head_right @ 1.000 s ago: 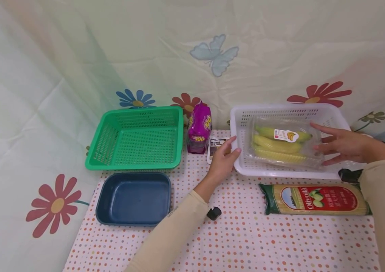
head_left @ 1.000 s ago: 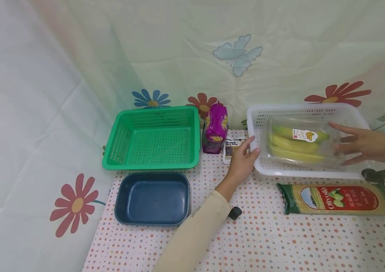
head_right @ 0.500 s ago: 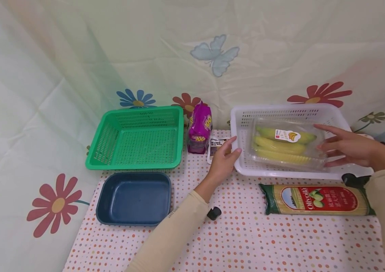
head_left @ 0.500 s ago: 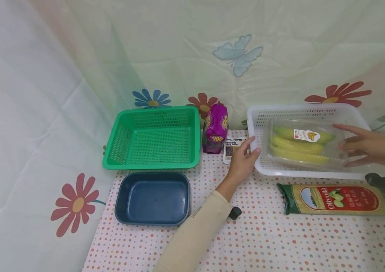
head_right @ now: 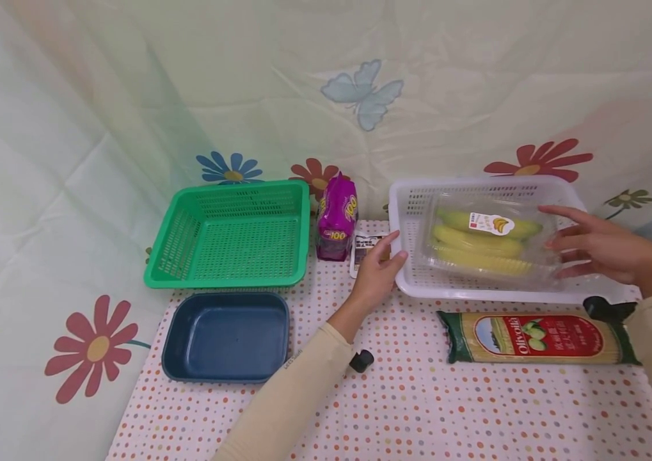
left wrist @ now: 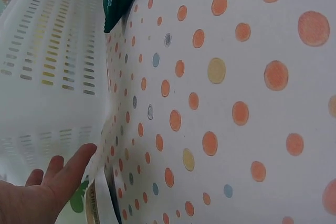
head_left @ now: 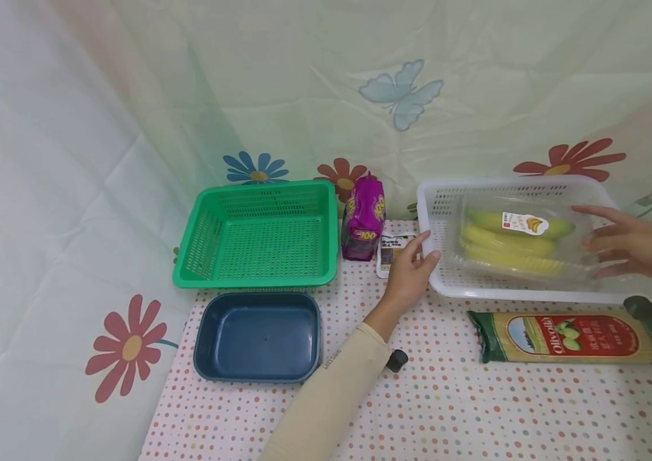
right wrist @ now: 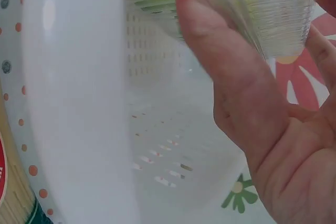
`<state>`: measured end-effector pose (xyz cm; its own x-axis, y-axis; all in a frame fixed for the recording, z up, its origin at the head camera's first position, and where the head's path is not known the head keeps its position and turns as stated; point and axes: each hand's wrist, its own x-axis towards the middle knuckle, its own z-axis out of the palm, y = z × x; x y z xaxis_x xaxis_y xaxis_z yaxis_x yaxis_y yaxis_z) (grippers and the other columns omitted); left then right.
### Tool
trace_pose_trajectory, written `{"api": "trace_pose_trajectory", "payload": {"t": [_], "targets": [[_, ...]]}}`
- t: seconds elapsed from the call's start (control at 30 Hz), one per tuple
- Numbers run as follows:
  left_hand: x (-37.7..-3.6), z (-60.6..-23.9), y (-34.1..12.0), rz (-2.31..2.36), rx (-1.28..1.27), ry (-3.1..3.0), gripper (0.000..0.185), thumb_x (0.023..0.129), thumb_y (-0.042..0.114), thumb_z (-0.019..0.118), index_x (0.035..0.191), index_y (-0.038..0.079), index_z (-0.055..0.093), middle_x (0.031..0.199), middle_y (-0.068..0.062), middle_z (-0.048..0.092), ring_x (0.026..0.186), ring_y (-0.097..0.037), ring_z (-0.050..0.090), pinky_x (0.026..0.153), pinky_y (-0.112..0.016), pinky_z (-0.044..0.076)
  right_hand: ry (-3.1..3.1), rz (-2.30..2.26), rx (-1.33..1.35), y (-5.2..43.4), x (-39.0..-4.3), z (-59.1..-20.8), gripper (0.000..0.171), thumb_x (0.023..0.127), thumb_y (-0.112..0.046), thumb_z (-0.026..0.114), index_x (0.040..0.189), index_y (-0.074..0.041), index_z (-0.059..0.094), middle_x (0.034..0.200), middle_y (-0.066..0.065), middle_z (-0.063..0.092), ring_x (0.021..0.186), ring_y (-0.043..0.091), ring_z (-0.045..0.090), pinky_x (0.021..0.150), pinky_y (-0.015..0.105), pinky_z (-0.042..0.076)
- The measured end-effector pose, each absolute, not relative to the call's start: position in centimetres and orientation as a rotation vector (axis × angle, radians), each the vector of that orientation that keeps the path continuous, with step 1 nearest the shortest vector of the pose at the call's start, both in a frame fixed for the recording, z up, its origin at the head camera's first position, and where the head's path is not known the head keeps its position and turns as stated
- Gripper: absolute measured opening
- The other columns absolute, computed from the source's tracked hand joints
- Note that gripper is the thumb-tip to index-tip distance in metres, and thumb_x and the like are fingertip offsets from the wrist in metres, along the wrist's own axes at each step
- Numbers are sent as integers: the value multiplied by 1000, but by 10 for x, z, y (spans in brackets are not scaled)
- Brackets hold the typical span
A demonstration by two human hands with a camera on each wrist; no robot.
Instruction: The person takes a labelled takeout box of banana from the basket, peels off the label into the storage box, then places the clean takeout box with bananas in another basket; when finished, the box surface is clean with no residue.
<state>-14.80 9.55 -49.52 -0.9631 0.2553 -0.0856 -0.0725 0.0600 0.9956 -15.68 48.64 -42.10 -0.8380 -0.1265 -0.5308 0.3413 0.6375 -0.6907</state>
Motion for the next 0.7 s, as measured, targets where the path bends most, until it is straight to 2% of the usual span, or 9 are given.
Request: {"api": "trace_pose_trajectory", "payload": {"t": [0.1,0.17,0.27,0.37,0.43,0.5,0.57,0.67,0.7], "targets": [[-148,-494,96,1974,172,2121,50,103,37,60,152,41,46,150,-9,52,115,-11,64,84,-22,58,2313,-1147,189,488,-157,-417,89,108,-31,52,158,-42,-21,121,6,48,96,17,65,82,41,62],[-147,-493,96,1967,169,2123,50,103,37,60,151,43,46,149,-9,52,115,-11,64,85,-23,58,2303,-1169,205,488,-157,-413,88,108,-31,51,158,-42,-20,111,-10,50,94,13,64,81,39,62],[-147,-493,95,1966,164,2115,49,103,37,60,150,45,47,150,-9,51,116,-11,64,85,-23,58,2307,-1179,211,486,-155,-408,86,108,-32,50,158,-43,-19,104,-19,50,92,12,65,80,39,62],[-148,-493,95,1979,163,2092,49,103,36,60,150,44,47,150,-9,51,116,-12,64,84,-22,58,2331,-1141,198,484,-153,-402,86,108,-36,49,158,-40,-21,119,8,56,95,15,64,80,41,62],[-148,-493,95,1984,165,2080,49,103,36,60,150,43,47,149,-8,51,116,-12,64,84,-22,58,2343,-1106,191,483,-151,-399,86,108,-39,48,158,-38,-23,134,29,44,97,17,62,80,41,62],[-148,-494,96,1986,167,2075,49,103,35,60,151,42,47,148,-8,52,115,-12,65,83,-22,58,2337,-1095,189,482,-149,-396,85,109,-41,46,157,-38,-24,146,42,22,97,18,61,80,41,61],[-149,-494,96,1984,174,2076,50,103,35,60,151,40,47,147,-8,53,114,-11,65,82,-22,58,2331,-1091,197,482,-147,-394,85,109,-43,45,156,-38,-25,150,44,13,96,16,61,80,40,60],[-150,-495,95,1988,188,2059,50,104,35,60,151,40,47,146,-7,54,111,-10,66,81,-25,60,2333,-1106,213,479,-142,-387,82,109,-43,43,156,-40,-25,147,44,13,91,10,61,78,38,60],[-150,-496,95,1991,193,2051,50,104,35,60,151,41,47,145,-6,54,108,-9,66,80,-28,61,2340,-1109,221,478,-140,-385,82,109,-43,43,156,-41,-24,145,38,27,90,8,61,78,38,60]]}}
